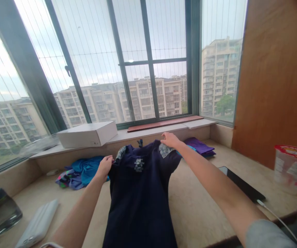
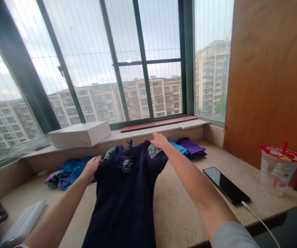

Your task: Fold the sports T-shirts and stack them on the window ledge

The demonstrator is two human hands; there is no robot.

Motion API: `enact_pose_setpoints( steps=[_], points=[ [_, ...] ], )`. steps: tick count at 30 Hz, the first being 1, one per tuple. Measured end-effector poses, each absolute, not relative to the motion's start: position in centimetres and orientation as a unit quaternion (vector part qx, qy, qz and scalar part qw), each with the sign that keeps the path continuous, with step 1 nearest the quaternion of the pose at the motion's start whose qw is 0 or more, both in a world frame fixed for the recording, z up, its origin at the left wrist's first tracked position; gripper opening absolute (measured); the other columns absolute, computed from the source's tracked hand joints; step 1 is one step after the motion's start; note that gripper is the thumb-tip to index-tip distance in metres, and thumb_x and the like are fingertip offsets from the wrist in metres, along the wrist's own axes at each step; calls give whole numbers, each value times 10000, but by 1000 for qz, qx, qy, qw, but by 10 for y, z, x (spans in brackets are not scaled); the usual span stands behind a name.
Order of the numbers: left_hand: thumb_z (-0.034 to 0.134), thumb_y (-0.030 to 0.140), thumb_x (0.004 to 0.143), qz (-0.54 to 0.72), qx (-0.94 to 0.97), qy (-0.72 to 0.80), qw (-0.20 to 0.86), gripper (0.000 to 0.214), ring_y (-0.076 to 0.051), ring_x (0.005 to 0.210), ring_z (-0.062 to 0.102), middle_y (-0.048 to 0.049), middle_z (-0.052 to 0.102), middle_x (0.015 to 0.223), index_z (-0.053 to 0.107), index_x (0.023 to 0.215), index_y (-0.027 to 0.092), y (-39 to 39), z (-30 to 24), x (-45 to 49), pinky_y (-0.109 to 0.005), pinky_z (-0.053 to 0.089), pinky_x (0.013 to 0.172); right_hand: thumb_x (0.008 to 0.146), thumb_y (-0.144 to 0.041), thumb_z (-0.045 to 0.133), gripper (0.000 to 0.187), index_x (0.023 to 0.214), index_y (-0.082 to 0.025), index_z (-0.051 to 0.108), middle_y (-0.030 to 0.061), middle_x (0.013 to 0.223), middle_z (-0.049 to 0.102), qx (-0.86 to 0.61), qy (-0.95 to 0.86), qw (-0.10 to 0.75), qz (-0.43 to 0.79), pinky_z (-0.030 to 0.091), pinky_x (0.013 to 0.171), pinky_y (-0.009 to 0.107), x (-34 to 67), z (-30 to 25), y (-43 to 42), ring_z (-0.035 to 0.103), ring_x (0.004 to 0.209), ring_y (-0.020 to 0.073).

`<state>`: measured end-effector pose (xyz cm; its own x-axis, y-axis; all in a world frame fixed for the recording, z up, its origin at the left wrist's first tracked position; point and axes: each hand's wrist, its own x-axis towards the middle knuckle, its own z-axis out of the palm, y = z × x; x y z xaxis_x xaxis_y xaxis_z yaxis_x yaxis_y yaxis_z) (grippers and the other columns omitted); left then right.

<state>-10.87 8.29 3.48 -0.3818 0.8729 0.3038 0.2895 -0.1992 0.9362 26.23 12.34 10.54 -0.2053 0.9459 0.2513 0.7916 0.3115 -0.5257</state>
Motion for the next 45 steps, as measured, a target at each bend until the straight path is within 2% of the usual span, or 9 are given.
enact_pose_setpoints(
  steps=[3,7,15,20,24,28,32,37,45],
  points=[
    [577,261,787,503,556,645,151,406,-372,1271,577,-180,725,1116,657,1152,103,89,6,-99,-533,373,1133,889,-292,676,422,1281,-139,644,209,1367,630,-585,-774,213,112,399,1099,473,253,64,125,566,1299,332],
    [566,287,814,367,683,625,93,477,-318,1383,496,-188,621,1391,657,1248,112,77,-31,-82,-444,307,1204,916,-427,643,480,1330,-184,652,180,1376,639,-545,-820,133,111,410,1111,436,237,-8,96,566,1315,330],
    [496,359,928,167,750,639,43,539,-367,1412,471,-235,556,1466,588,1383,85,67,-80,-66,-511,342,1170,1043,-478,367,551,1550,-267,416,126,1640,332,-529,-837,78,115,267,1195,559,262,-86,90,293,1517,324],
    [297,313,1025,154,744,650,-9,535,-278,1439,448,-176,520,1519,502,1468,94,70,-80,-75,-429,332,1192,1054,-372,329,520,1539,-216,438,107,1601,416,-538,-830,121,86,282,1214,455,297,-92,118,362,1491,243],
    [341,223,992,150,713,683,-47,512,-315,1417,468,-224,533,1490,532,1434,48,73,-82,-95,-441,338,1184,1032,-297,355,482,1429,-148,583,141,1479,567,-578,-800,159,35,331,1187,373,320,-94,126,488,1403,233],
    [417,239,964,144,666,729,-73,524,-419,1413,437,-298,504,1477,533,1433,38,73,-86,-114,-572,327,1150,1028,-279,352,469,1378,-151,638,169,1418,614,-625,-767,146,0,380,1140,389,336,-99,125,545,1348,268],
    [453,276,970,125,647,748,-81,485,-415,1390,464,-256,564,1434,579,1423,157,72,-89,-120,-593,340,1124,1022,-336,406,448,1383,-212,641,163,1444,593,-648,-754,107,-18,380,1120,420,336,-104,120,531,1356,292],
    [405,195,966,136,657,739,-66,440,-389,1404,456,-225,645,1354,648,1330,156,72,-95,-116,-609,306,1142,1002,-392,441,435,1297,-217,709,199,1304,668,-685,-721,91,-48,442,992,460,330,-103,114,597,1225,349],
    [368,128,934,235,652,720,-40,516,-290,1392,504,-183,590,1449,566,1409,83,73,-85,-120,-420,367,1174,992,-329,464,340,1100,-250,776,125,1275,705,-682,-719,113,-67,384,1034,466,325,-107,112,570,1220,329]
  ],
)
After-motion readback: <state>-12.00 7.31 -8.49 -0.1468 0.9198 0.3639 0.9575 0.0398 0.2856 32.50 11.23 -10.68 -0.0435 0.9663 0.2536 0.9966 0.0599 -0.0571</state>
